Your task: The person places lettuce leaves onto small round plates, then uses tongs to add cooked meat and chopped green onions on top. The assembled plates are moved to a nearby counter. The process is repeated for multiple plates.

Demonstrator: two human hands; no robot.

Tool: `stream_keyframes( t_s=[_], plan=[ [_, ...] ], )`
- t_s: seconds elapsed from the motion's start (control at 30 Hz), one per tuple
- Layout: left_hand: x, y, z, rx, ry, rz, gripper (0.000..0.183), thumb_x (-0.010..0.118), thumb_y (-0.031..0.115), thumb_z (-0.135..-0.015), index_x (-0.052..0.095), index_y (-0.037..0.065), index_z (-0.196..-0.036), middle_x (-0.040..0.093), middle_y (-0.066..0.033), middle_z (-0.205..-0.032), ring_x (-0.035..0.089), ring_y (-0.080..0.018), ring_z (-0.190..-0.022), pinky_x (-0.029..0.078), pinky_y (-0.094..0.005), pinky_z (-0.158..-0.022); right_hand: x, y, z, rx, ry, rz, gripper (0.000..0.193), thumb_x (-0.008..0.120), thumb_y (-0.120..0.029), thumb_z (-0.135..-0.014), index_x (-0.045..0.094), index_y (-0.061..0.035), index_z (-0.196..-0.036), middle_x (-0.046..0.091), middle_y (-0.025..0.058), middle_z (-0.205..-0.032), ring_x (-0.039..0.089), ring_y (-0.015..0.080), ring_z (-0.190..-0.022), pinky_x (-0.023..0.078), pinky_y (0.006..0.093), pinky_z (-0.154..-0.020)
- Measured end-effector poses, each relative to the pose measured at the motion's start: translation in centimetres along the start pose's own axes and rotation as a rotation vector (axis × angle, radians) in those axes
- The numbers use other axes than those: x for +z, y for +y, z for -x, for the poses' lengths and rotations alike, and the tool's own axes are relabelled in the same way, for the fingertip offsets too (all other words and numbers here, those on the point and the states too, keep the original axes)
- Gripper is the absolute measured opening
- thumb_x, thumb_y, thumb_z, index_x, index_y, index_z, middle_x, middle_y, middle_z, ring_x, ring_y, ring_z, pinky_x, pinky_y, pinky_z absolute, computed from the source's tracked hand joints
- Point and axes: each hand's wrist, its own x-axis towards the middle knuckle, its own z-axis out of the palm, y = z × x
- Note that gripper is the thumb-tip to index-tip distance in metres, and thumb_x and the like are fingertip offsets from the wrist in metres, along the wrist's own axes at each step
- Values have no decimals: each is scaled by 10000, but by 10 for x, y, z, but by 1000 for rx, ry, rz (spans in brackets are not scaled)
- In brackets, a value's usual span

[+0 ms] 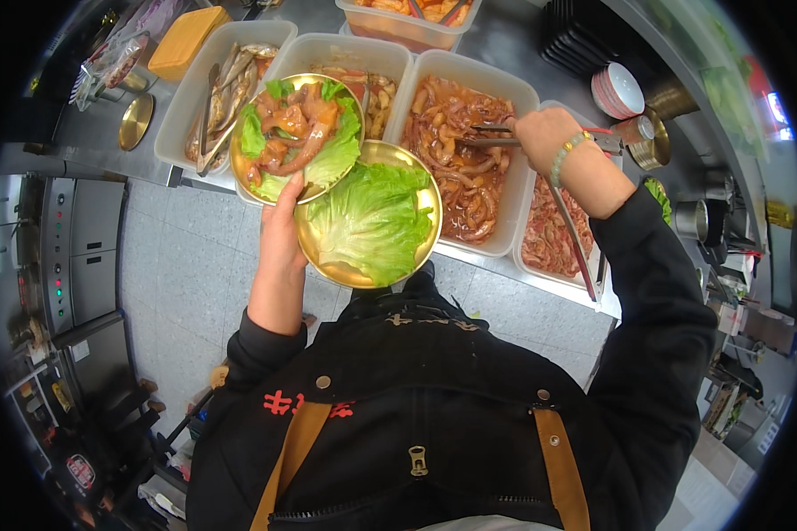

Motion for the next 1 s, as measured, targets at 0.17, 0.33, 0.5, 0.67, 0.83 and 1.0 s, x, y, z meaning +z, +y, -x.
stream_keyframes(
  t_s=[0.17,0.33,0.5,0.67,0.83,1.0],
  plan=[
    [3,0,-18,18,0,17,397,564,153,-895,456,-6,-1242,558,-121,-1178,590,-207,-1009,506,-323,-842,-17,7,27,-12,48,-25,294,624,-70,-722,615,-94,-1014,631,148,-744,624,328,-760,488,429,-657],
    [7,1,-31,20,-14,52,398,583,149,-883,463,-9,-1227,566,-121,-1157,594,-208,-998,512,-325,-834,-45,21,64,25,137,-65,333,644,-100,-728,610,-103,-1059,621,160,-745,616,337,-747,483,436,-654],
    [5,0,-39,39,-5,70,405,590,149,-878,459,-9,-1228,570,-122,-1148,595,-213,-995,515,-329,-834,-54,26,77,85,113,-138,409,649,-113,-728,587,-115,-1133,617,167,-750,609,342,-744,482,433,-649],
    [-4,0,-39,52,26,82,406,585,141,-880,453,-8,-1233,566,-125,-1158,593,-221,-998,513,-338,-843,-11,13,41,42,126,-182,505,671,-149,-709,541,-100,-1194,622,175,-814,610,347,-762,485,432,-668],
    [-9,2,-32,48,39,102,410,576,133,-885,443,-8,-1246,561,-128,-1168,589,-223,-1007,511,-343,-848,26,10,7,114,44,-195,558,671,-179,-720,497,-72,-1239,626,170,-889,608,356,-822,488,438,-710],
    [-7,1,-28,71,53,96,405,575,139,-887,448,-17,-1239,562,-129,-1167,589,-219,-1008,512,-343,-846,28,11,6,32,-19,-262,493,649,-177,-746,532,-117,-1221,625,187,-861,601,368,-828,485,445,-719]
  ],
)
